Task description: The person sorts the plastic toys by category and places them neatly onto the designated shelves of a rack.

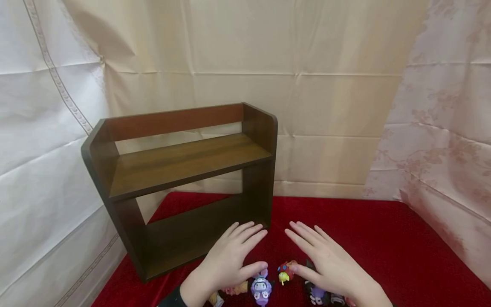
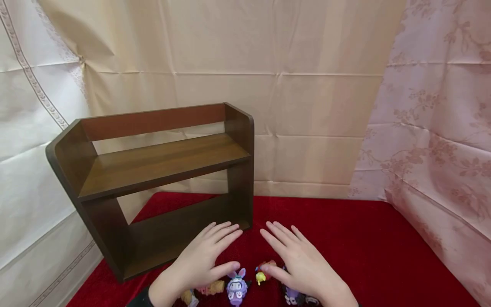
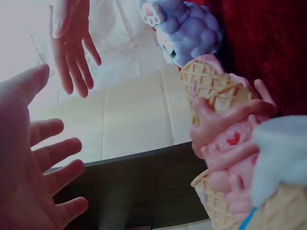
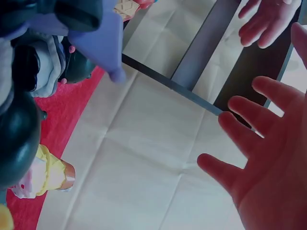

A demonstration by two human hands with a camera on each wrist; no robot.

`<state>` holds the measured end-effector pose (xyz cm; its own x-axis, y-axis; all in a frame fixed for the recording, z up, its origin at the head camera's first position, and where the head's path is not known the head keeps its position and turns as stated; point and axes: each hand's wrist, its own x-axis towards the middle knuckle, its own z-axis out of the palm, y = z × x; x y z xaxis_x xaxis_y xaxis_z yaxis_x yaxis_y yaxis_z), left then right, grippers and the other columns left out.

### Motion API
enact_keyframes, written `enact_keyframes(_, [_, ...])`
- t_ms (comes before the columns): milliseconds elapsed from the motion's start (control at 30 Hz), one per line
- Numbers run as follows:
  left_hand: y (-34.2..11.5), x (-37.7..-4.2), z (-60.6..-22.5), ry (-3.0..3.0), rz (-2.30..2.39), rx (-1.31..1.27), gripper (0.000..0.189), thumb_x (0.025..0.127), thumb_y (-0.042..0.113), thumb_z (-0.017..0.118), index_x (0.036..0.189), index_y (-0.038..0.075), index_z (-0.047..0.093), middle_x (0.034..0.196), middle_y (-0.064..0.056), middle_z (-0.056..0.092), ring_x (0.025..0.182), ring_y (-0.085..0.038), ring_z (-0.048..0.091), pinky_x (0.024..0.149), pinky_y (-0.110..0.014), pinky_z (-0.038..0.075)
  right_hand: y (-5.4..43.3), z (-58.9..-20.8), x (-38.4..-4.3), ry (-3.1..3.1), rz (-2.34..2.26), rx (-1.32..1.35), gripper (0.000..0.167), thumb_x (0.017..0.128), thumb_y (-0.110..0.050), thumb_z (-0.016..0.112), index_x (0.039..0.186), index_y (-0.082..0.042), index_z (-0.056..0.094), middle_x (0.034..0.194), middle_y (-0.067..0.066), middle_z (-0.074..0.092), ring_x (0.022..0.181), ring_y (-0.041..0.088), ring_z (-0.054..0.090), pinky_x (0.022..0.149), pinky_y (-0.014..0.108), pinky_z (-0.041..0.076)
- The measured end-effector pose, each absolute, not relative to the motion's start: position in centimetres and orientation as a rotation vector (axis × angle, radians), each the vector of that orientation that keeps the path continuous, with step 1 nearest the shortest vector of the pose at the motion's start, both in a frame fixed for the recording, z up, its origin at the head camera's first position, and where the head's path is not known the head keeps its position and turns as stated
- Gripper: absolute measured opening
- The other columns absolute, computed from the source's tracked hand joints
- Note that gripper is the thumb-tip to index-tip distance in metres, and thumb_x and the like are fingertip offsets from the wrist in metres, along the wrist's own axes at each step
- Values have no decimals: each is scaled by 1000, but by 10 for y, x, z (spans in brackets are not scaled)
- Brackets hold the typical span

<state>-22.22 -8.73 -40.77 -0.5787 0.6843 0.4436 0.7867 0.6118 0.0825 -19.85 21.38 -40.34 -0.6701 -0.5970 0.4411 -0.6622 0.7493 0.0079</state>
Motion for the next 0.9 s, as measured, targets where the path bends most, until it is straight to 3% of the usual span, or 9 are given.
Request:
enact_keyframes(233, [-86,-221,-403,-2158,-495,-1183,51,98,45,65,140,15,61,139,-1,61,129,-19,55,108,-45,44,215,-399,-200,-2395,283,914,69,93,-51,69,152,-21,50,153,3,48,135,23,50,105,50,45])
enact_keyframes(400, [-85,-221,-399,-1985,-574,-1166,41,96,35,68,131,13,67,127,0,67,117,-15,61,102,-37,49,215,-395,-201,-2292,360,864,64,93,-47,70,148,-20,54,147,2,54,129,21,56,102,42,47])
enact_keyframes(633, [-86,-223,-392,-1755,-653,-1159,31,98,27,66,122,8,70,113,-2,71,102,-17,67,90,-36,55,213,-393,-200,-2182,527,808,57,92,-37,75,142,-16,60,140,1,60,124,20,58,110,13,30])
enact_keyframes(733, [-88,-224,-389,-1653,-675,-1161,27,98,24,66,118,5,72,106,-3,73,94,-18,68,84,-35,56,212,-392,-199,-2209,643,775,58,88,-24,80,142,-16,59,139,0,60,124,20,58,109,11,30])
enact_keyframes(900, [-89,-227,-383,-1513,-690,-1151,22,98,19,65,108,2,74,95,-6,73,82,-18,68,73,-31,55,213,-392,-199,-2221,821,748,60,86,-12,81,141,-17,58,135,-2,61,115,16,61,98,15,44])
